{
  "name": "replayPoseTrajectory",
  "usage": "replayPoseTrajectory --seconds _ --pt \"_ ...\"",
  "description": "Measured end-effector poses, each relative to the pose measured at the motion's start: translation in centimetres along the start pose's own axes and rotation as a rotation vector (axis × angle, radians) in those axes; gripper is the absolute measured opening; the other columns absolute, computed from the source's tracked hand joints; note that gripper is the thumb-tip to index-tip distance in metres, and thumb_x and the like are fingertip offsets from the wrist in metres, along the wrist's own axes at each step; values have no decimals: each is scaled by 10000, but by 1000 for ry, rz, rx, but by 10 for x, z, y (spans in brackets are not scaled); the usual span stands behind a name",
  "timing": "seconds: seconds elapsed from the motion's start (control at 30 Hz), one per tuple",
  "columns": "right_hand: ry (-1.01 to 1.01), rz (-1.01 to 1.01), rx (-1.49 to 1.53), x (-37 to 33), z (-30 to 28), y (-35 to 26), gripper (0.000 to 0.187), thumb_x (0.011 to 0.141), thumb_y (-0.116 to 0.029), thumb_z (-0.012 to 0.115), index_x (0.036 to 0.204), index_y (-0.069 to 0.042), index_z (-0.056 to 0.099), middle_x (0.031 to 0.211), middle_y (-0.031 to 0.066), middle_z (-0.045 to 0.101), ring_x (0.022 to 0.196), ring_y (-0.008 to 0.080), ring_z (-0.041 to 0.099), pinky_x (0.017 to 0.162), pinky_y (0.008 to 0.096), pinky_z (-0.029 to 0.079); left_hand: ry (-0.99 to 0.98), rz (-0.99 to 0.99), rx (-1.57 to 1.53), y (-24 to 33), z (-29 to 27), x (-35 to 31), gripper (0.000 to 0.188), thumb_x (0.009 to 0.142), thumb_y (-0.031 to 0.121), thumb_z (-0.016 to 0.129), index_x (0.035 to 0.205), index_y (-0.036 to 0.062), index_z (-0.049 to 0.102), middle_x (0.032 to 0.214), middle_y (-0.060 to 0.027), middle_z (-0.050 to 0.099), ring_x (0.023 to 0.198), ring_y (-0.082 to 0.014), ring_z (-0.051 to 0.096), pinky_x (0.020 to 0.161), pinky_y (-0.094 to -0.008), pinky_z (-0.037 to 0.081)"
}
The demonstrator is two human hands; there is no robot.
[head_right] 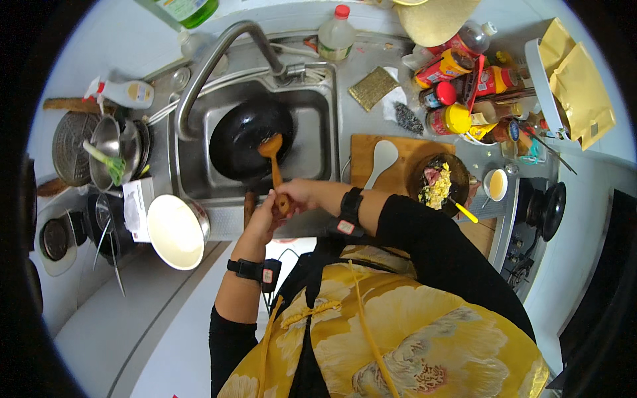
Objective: The person cooks scrambled eggs in a frying pan on a gas stove, then transfers the eggs to a bowl. They wash the pan in the sink using a brush and water, then return the pan to the stove and turn on the range hood.
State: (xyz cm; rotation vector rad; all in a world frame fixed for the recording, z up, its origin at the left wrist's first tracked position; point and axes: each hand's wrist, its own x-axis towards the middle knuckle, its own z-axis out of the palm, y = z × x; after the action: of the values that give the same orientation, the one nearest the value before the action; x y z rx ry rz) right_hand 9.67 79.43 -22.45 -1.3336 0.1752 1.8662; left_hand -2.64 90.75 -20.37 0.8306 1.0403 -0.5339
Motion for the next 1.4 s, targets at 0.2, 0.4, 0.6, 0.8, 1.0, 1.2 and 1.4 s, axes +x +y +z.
replayPoseTrajectory --seconds 0.2,0.4,0.6,0.8,1.0,1.2,1.4 --pt "-110 -17 -670 -25 -16 -36 362 862 -388 526 869 -37 615 734 95 649 617 189 647 472 288 415 0 50 -443 12 4 21 191 947 180 465 1015 26 555 949 -94 631 796 -191 595 691 -333 488" --pt "1032 -652 -994 -60 -99 -153 421 896 -417 480 947 -20 611 890 212 663 843 407 631 741 486 499 70 30 -400 17 -15 7 142 938 144 478 1027 47 531 729 -7 571 547 -90 494 505 -252 428" --pt "1027 -402 -1090 -29 -106 -176 559 962 -465 347 984 29 608 1010 232 649 973 387 618 830 466 483 88 51 -323 22 -16 -8 187 986 219 452 1088 75 514 709 1 514 538 -91 455 480 -236 405" --pt "1141 -373 -1062 -14 -114 -173 481 970 -384 316 1002 -12 619 1013 220 649 957 404 618 828 490 483 34 135 -304 24 -23 -12 220 991 237 448 1126 71 503 703 -1 505 522 -90 441 462 -229 390" --pt "1089 -341 -1132 -23 -119 -179 471 943 -398 339 1031 -47 639 1034 198 653 966 385 621 848 468 485 48 151 -359 20 -20 -20 230 987 234 455 1124 60 515 698 -1 493 511 -68 387 450 -214 343" --pt "1091 -312 -1134 -24 -119 -179 456 927 -379 349 1027 -59 658 1071 171 653 999 358 619 852 454 483 30 153 -369 18 -23 -31 215 988 223 449 1111 59 515 699 6 487 516 -54 384 454 -196 329" --pt "1108 -374 -1138 -16 -132 -174 480 949 -391 343 1011 -19 640 1046 221 638 966 400 611 848 486 474 23 171 -384 10 -29 -32 185 995 220 443 1098 78 503 682 1 476 502 -72 386 451 -215 337"
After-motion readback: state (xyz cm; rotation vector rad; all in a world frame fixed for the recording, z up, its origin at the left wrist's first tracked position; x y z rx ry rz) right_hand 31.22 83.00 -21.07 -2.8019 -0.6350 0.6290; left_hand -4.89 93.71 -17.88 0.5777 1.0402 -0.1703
